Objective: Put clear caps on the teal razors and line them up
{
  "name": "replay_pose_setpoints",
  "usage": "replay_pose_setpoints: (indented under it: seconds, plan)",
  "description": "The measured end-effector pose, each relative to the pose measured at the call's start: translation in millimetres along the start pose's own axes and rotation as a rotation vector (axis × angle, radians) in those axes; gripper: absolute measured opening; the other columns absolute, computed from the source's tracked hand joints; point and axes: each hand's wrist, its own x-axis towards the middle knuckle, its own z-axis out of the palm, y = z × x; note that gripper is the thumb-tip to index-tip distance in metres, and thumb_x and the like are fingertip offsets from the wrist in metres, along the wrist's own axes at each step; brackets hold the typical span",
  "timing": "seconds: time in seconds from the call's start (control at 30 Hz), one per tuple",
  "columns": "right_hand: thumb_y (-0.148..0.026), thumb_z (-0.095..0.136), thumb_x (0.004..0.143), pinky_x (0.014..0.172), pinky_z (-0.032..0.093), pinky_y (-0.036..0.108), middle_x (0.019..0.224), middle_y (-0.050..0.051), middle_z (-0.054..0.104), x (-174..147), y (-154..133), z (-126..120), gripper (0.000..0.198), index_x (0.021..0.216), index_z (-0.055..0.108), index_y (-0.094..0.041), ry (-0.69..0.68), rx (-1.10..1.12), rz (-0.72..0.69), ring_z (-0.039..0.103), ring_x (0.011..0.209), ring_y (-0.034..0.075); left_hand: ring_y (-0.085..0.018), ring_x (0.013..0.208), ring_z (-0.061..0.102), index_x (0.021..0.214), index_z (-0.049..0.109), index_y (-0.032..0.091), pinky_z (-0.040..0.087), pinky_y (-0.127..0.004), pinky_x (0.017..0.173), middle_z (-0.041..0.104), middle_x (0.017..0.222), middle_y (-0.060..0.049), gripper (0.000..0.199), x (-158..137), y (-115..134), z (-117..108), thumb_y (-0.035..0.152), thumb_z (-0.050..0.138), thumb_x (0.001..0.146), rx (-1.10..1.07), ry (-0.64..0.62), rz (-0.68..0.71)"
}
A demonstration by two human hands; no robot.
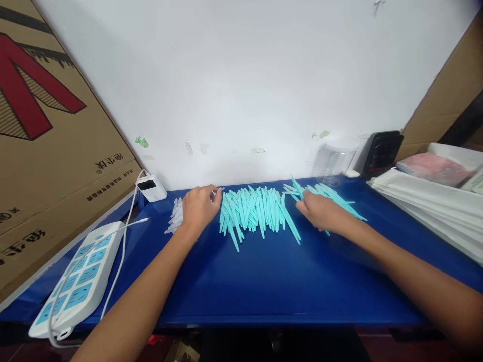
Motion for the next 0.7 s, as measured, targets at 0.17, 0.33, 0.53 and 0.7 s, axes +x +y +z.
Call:
replay_pose_setpoints:
  seconds: [0.17, 0.33, 0.53, 0.7]
  plan:
    - [-0.033, 0.031, 0.107, 0.058, 0.040, 0.031, 0.074, 0.007, 0.066, 3.7, 0.9, 9.8, 0.023, 0.100, 0.049, -0.019, -0.022, 0.164, -0.048, 0.063, 0.057, 0.021, -0.027, 0.080, 0.074, 0.095, 0.082, 0.024, 0.046, -0.034, 0.070, 0.080, 0.083, -0.005, 0.033, -0.4, -0.4, -0.4, 0.043, 0.055, 0.100, -0.001, -0.013, -0.001]
    - [-0.037, 0.036, 0.106, 0.063, 0.042, 0.033, 0.091, 0.017, 0.073, -1.5, -9.8, 17.2, 0.031, 0.104, 0.056, -0.014, 0.049, 0.047, -0.027, 0.067, 0.076, 0.027, -0.027, 0.080, 0.074, 0.095, 0.082, 0.024, 0.045, -0.034, 0.070, 0.080, 0.083, -0.006, 0.033, 0.2, -1.0, -1.8, 0.043, 0.055, 0.100, -0.006, -0.005, -0.004]
    - [-0.050, 0.051, 0.103, 0.057, 0.036, 0.033, 0.082, 0.014, 0.071, -11.0, -21.6, 13.7, 0.044, 0.115, 0.058, -0.008, -0.016, -0.045, -0.014, 0.065, 0.064, 0.025, -0.027, 0.082, 0.074, 0.094, 0.082, 0.024, 0.044, -0.033, 0.070, 0.080, 0.084, -0.005, 0.034, 1.5, -2.9, -2.9, 0.044, 0.054, 0.100, 0.004, -0.007, -0.019]
    - [-0.039, 0.051, 0.102, 0.056, 0.031, 0.033, 0.077, 0.011, 0.067, -5.4, -15.8, 15.3, 0.027, 0.089, 0.060, -0.016, -0.054, -0.083, -0.056, 0.060, 0.062, 0.022, -0.026, 0.082, 0.074, 0.095, 0.082, 0.024, 0.044, -0.033, 0.070, 0.080, 0.085, -0.005, 0.034, 2.1, -4.3, -1.8, 0.044, 0.054, 0.100, 0.010, -0.019, -0.024]
